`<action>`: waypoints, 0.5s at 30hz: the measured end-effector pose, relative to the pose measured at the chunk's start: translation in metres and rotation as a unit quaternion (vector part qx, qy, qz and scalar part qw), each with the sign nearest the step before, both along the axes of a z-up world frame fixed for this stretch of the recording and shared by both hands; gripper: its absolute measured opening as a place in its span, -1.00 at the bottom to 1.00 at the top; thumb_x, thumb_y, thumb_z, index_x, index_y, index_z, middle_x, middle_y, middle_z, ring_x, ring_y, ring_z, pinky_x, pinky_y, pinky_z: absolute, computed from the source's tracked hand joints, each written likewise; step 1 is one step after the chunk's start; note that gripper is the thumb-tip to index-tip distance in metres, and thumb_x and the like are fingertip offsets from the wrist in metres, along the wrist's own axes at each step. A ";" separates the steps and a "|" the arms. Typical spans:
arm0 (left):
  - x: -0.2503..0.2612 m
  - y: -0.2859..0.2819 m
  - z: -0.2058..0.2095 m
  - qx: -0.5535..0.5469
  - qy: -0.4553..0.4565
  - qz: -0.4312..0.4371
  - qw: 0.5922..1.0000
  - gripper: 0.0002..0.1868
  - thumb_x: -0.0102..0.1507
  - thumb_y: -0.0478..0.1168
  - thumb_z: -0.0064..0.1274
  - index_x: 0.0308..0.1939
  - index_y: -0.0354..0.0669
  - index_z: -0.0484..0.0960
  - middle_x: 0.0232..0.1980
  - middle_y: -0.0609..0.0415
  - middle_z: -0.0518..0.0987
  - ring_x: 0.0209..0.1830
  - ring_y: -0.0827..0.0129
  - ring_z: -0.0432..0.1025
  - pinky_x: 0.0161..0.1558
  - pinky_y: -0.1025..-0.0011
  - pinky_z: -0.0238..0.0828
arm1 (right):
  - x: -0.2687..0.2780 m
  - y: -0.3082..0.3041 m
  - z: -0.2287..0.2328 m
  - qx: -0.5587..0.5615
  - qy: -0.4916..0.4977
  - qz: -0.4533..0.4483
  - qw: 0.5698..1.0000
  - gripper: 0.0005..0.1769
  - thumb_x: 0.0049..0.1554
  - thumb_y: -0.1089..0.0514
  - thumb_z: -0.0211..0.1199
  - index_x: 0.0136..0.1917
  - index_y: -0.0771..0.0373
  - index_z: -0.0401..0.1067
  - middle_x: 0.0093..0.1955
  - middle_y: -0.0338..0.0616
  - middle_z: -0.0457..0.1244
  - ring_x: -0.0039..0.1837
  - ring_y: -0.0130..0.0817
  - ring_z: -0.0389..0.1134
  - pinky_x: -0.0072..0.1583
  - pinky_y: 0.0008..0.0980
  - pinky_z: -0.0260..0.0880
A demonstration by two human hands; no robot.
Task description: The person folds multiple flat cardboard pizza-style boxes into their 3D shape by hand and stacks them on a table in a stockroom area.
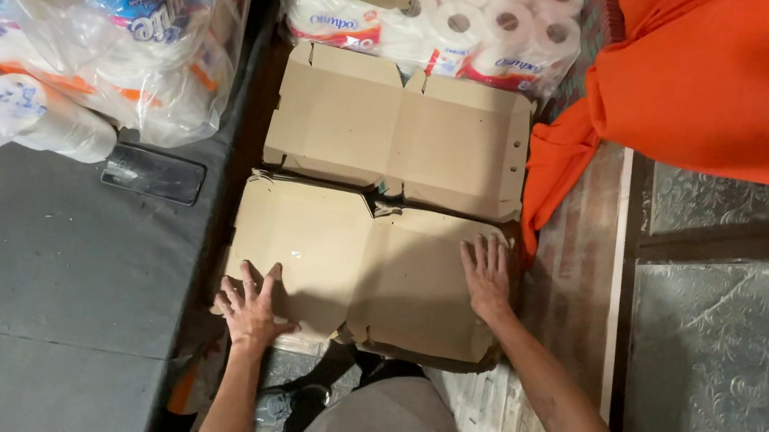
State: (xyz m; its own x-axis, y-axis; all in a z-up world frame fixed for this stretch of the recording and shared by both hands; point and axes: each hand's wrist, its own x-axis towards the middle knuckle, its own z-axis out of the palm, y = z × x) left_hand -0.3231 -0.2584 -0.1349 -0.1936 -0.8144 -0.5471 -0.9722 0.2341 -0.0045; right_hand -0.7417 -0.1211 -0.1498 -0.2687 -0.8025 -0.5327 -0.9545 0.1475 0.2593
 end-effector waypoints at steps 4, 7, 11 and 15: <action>0.000 -0.002 0.006 0.009 0.006 -0.002 1.000 0.45 -0.12 0.28 0.55 0.60 0.68 -0.24 0.73 -0.07 -0.25 0.64 -0.35 -0.23 0.54 -0.29 -0.30 | 0.039 0.028 0.000 0.014 -0.104 -0.062 0.993 0.34 -0.13 0.37 0.51 0.68 0.01 -0.25 0.73 0.22 -0.38 0.67 0.44 -0.38 0.56 0.33 -0.20; 0.001 -0.002 0.015 0.021 0.019 0.007 1.000 0.44 -0.11 0.26 0.54 0.60 0.72 -0.24 0.74 -0.02 -0.25 0.65 -0.31 -0.23 0.55 -0.25 -0.32 | 0.064 0.040 0.041 0.055 -0.181 -0.138 0.972 0.49 -0.07 0.49 0.39 0.72 -0.29 -0.53 0.75 0.19 -0.60 0.63 0.66 -0.55 0.49 0.55 -0.26; 0.000 -0.003 0.030 0.022 0.022 0.014 0.999 0.38 -0.08 0.22 0.52 0.60 0.75 -0.17 0.74 0.01 -0.18 0.65 -0.30 -0.20 0.57 -0.19 -0.33 | 0.054 0.076 -0.037 -0.085 -0.069 -0.032 0.993 0.43 -0.04 0.30 0.46 0.74 -0.23 -0.47 0.75 0.24 -0.51 0.59 0.69 -0.29 0.45 0.42 0.08; 0.001 0.007 0.033 0.008 0.010 0.019 1.000 0.41 -0.14 0.31 0.52 0.61 0.69 -0.15 0.73 0.03 -0.15 0.67 -0.25 -0.21 0.59 -0.13 -0.35 | 0.069 0.057 0.027 -0.018 -0.167 -0.094 0.981 0.42 0.05 0.40 0.34 0.72 -0.30 -0.61 0.75 0.18 -0.65 0.61 0.71 -0.51 0.48 0.56 -0.21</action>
